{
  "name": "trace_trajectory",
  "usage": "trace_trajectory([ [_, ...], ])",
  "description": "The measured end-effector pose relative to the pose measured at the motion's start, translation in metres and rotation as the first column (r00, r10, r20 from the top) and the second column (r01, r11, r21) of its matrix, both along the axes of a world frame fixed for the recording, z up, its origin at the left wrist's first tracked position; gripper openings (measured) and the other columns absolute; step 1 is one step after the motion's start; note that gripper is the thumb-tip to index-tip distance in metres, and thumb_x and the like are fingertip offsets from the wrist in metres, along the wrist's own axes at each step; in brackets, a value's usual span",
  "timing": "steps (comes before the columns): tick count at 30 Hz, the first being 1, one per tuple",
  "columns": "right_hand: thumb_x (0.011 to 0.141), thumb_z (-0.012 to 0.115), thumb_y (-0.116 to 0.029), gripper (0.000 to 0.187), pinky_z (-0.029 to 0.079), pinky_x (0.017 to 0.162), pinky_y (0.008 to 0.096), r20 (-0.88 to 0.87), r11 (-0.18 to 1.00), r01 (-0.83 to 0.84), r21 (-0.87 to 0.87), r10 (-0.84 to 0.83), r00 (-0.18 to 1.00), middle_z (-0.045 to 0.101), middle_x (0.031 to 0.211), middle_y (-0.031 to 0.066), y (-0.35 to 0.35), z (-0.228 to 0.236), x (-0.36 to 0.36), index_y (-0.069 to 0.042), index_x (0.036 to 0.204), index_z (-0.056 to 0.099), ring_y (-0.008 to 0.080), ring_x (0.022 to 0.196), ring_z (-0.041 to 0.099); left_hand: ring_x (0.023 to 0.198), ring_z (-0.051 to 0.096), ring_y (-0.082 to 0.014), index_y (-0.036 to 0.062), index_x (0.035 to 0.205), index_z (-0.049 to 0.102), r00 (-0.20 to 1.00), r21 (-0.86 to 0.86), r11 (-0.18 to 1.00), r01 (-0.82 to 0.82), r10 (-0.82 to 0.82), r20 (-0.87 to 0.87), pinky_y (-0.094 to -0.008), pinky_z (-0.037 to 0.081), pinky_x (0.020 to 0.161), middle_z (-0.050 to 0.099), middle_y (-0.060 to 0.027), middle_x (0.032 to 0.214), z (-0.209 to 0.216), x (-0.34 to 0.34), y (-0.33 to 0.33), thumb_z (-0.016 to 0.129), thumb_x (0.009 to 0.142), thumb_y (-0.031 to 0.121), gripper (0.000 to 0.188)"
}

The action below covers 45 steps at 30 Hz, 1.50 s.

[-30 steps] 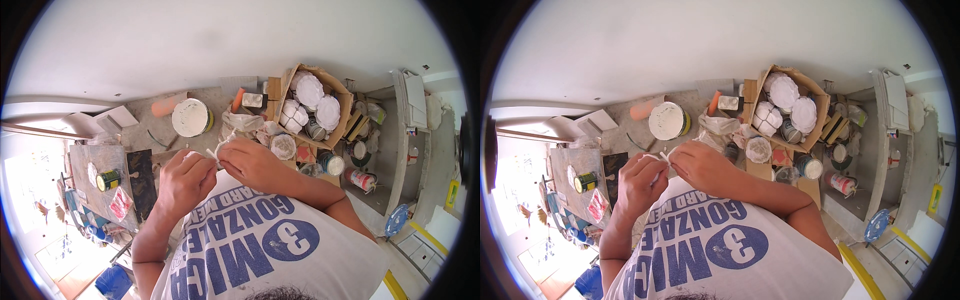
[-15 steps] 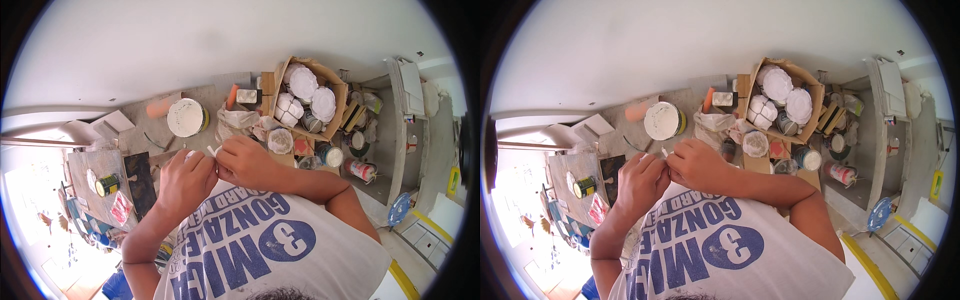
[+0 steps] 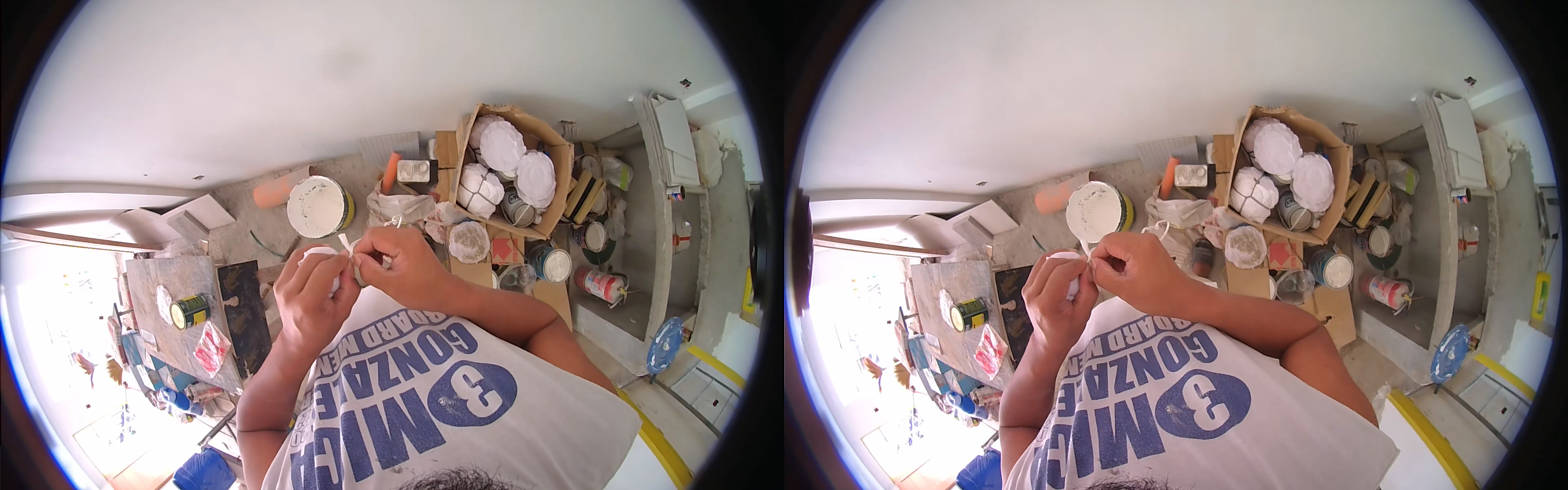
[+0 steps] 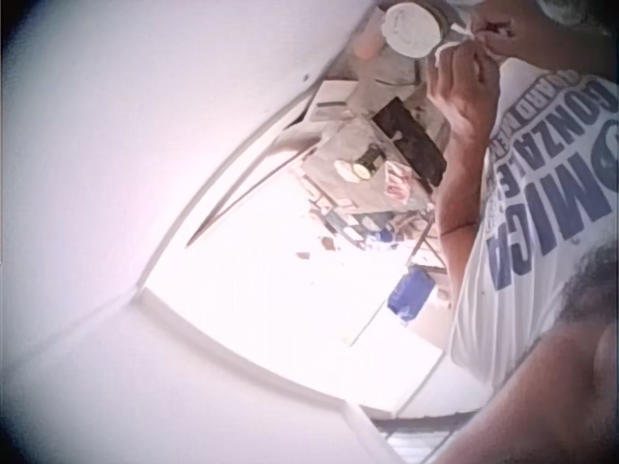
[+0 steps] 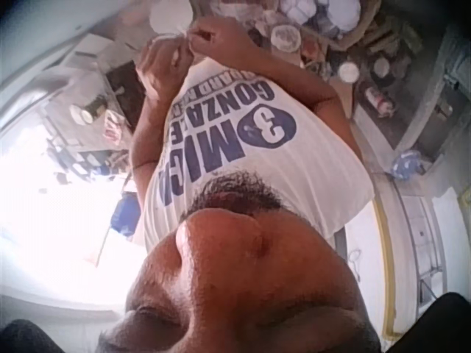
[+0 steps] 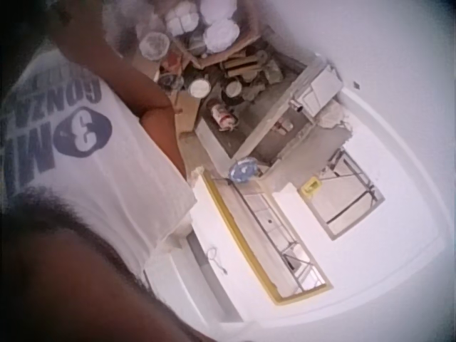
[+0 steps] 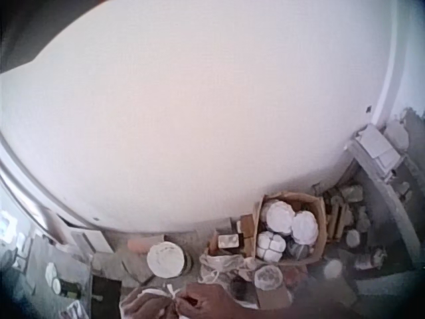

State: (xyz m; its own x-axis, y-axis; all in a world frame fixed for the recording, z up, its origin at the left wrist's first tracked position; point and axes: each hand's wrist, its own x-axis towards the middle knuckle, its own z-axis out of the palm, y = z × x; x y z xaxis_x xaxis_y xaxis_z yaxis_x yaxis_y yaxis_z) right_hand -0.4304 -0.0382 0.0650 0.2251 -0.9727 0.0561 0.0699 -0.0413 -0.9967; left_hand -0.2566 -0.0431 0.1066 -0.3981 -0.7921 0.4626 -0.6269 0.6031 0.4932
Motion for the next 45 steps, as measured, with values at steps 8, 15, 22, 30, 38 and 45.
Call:
trace_trajectory([
  [8, 0.089, 0.074, -0.007, 0.020, 0.050, 0.073, 0.0341, -0.029, 0.958, -0.013, -0.286, 0.005, 1.000, 0.067, 0.099, 0.0102, -0.006, 0.030, -0.022, -0.004, 0.108, 0.070, 0.0218, 0.081, 0.064, 0.072, 0.065, -0.0178, -0.0002, 0.091, 0.068, 0.934, 0.478, 0.878, 0.002, 0.169, -0.314, -0.0306, 0.050, 0.066, 0.070, -0.0115, 0.085, 0.036, 0.008, 0.011, 0.070, 0.090, 0.007, 0.008],
  [15, 0.083, 0.076, 0.000, 0.029, 0.051, 0.072, 0.0374, 0.186, 0.766, 0.009, -0.643, 0.145, 0.972, 0.065, 0.101, 0.0162, 0.010, 0.081, -0.049, -0.002, 0.111, 0.068, 0.0270, 0.083, 0.063, 0.083, 0.072, -0.0311, 0.0025, 0.096, 0.067, 0.659, 0.036, 0.806, 0.591, -0.456, -0.598, -0.0396, 0.061, 0.075, 0.071, -0.0223, 0.098, 0.131, -0.001, 0.033, 0.072, 0.089, 0.014, 0.014],
  [22, 0.085, 0.069, 0.005, 0.023, 0.049, 0.070, 0.0326, 0.124, 0.873, -0.010, -0.488, 0.081, 0.989, 0.065, 0.100, 0.0162, 0.010, 0.057, -0.047, 0.001, 0.107, 0.067, 0.0227, 0.083, 0.062, 0.084, 0.071, -0.0285, 0.0090, 0.097, 0.061, 0.812, -0.229, 0.880, 0.416, -0.472, -0.342, -0.0434, 0.062, 0.072, 0.071, -0.0198, 0.097, 0.162, -0.007, 0.045, 0.075, 0.083, 0.021, 0.024],
  [30, 0.092, 0.065, 0.002, 0.015, 0.048, 0.071, 0.0296, 0.004, 0.969, -0.048, -0.243, 0.051, 0.999, 0.066, 0.092, 0.0092, 0.015, 0.024, -0.050, -0.001, 0.107, 0.068, 0.0174, 0.080, 0.062, 0.082, 0.071, -0.0293, 0.0086, 0.093, 0.065, 0.796, -0.181, 0.857, 0.483, -0.515, -0.316, -0.0435, 0.062, 0.071, 0.071, -0.0175, 0.096, 0.164, -0.004, 0.041, 0.078, 0.080, 0.022, 0.022],
  [38, 0.095, 0.065, -0.005, 0.013, 0.049, 0.073, 0.0300, -0.028, 0.989, -0.002, -0.148, -0.002, 1.000, 0.066, 0.092, 0.0080, 0.011, 0.003, -0.053, -0.001, 0.108, 0.068, 0.0169, 0.081, 0.063, 0.077, 0.070, -0.0290, 0.0008, 0.087, 0.071, 0.483, 0.061, 0.614, 0.787, -0.550, -0.681, -0.0378, 0.058, 0.063, 0.071, -0.0163, 0.090, 0.172, -0.022, 0.004, 0.078, 0.082, 0.010, 0.012],
  [45, 0.098, 0.064, -0.005, 0.014, 0.048, 0.081, 0.0279, -0.023, 0.998, 0.054, -0.028, -0.055, 0.998, 0.066, 0.096, 0.0070, 0.015, -0.017, -0.063, 0.001, 0.110, 0.067, 0.0148, 0.088, 0.062, 0.074, 0.070, -0.0276, -0.0066, 0.090, 0.073, 0.456, 0.444, 0.105, 0.890, -0.249, -0.855, -0.0333, 0.053, 0.058, 0.070, -0.0167, 0.086, 0.200, -0.022, -0.008, 0.078, 0.084, 0.002, 0.011],
])
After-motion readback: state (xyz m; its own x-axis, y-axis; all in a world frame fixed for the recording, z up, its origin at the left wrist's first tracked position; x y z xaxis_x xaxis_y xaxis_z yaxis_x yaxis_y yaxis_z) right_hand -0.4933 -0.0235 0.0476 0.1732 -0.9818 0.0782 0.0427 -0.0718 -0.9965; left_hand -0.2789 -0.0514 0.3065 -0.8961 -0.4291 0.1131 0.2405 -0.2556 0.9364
